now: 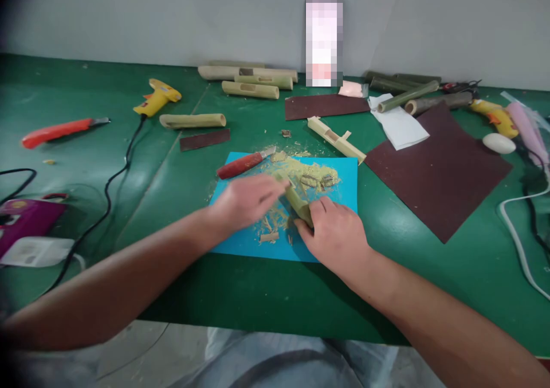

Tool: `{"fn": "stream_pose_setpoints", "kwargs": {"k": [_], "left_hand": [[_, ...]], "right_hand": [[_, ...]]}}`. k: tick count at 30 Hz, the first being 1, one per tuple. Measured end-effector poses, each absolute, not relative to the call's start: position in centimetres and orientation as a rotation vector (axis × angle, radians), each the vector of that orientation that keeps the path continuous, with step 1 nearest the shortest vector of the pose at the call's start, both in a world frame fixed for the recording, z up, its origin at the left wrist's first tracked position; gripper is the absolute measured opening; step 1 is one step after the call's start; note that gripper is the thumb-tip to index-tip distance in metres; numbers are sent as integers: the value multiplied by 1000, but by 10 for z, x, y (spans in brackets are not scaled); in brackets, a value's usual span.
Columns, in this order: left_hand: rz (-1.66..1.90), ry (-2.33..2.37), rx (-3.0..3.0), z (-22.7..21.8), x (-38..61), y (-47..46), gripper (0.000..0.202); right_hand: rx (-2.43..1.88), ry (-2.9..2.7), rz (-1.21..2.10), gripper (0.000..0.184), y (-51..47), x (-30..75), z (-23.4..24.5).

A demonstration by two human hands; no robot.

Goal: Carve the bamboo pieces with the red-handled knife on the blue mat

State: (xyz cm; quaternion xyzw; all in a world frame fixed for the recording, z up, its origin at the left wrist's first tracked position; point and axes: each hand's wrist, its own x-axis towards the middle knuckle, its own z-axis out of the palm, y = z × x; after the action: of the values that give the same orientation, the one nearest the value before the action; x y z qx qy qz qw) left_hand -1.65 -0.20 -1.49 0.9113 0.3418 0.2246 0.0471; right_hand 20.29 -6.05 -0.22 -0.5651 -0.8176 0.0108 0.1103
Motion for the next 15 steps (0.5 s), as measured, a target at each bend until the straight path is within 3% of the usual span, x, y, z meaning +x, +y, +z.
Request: {"fn": "stream_pose_setpoints", "kwargs": {"k": [12,15], "left_hand": [[600,987,2816,-13,-16,-3,36],[760,1075,2764,-14,-15,-3,36]], "right_hand": [[-1702,-2427,56,28,-60,201,2],[-1713,-2416,67,29,-60,201,2]]}}
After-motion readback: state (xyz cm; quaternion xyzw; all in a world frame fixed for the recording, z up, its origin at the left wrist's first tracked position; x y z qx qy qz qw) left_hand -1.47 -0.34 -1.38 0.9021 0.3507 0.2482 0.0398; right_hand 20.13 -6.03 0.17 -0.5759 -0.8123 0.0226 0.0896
